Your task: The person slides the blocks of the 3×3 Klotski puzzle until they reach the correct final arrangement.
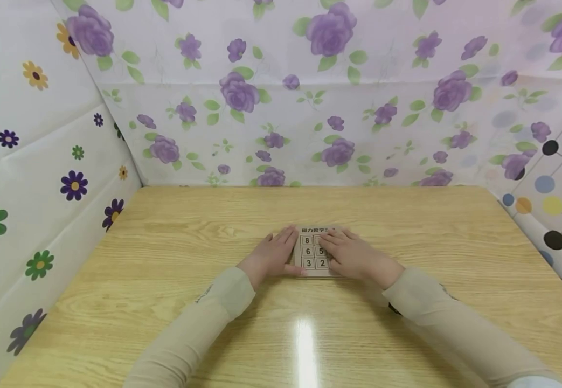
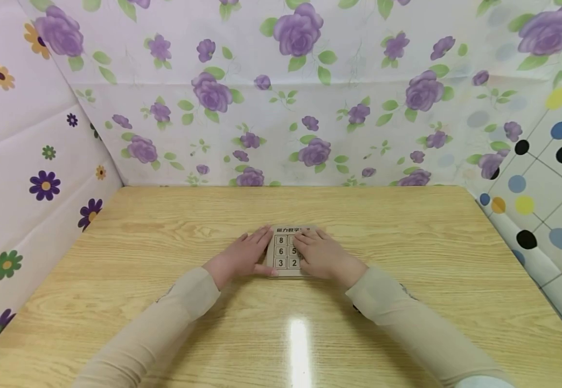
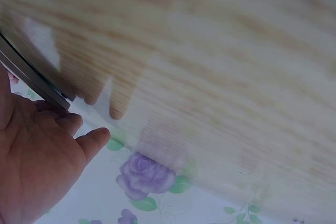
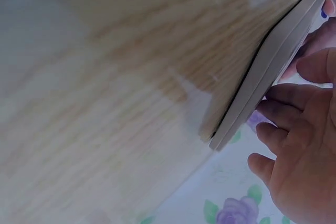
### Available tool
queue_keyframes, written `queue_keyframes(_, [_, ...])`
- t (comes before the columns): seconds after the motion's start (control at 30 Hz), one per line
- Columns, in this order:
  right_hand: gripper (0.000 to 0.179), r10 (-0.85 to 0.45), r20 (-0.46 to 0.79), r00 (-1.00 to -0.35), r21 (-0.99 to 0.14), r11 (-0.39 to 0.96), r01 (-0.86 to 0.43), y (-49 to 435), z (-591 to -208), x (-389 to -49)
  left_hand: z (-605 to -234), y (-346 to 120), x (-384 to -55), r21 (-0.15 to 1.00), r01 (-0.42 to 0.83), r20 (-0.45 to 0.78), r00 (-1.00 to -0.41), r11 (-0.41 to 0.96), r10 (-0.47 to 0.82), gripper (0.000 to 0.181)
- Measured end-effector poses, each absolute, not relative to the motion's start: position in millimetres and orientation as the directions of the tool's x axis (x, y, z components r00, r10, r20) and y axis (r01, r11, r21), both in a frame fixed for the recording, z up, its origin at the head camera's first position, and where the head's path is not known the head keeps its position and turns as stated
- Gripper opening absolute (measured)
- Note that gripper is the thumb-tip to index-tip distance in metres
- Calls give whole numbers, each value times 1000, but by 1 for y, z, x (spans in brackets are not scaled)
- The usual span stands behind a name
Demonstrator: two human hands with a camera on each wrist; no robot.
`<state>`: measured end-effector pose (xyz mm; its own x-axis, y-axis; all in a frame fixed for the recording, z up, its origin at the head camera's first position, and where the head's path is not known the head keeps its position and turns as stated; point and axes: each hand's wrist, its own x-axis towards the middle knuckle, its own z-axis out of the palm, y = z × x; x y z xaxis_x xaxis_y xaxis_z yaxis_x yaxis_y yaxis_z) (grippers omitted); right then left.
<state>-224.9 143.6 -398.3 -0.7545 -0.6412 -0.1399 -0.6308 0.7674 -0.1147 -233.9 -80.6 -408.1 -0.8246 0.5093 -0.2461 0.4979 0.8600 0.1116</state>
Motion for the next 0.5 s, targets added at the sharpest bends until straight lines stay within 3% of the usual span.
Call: queue_keyframes(0.5, [56, -652, -118, -748, -141, 757, -638, 158, -395, -214, -409, -81, -234, 117, 495, -248, -825, 861, 508, 107])
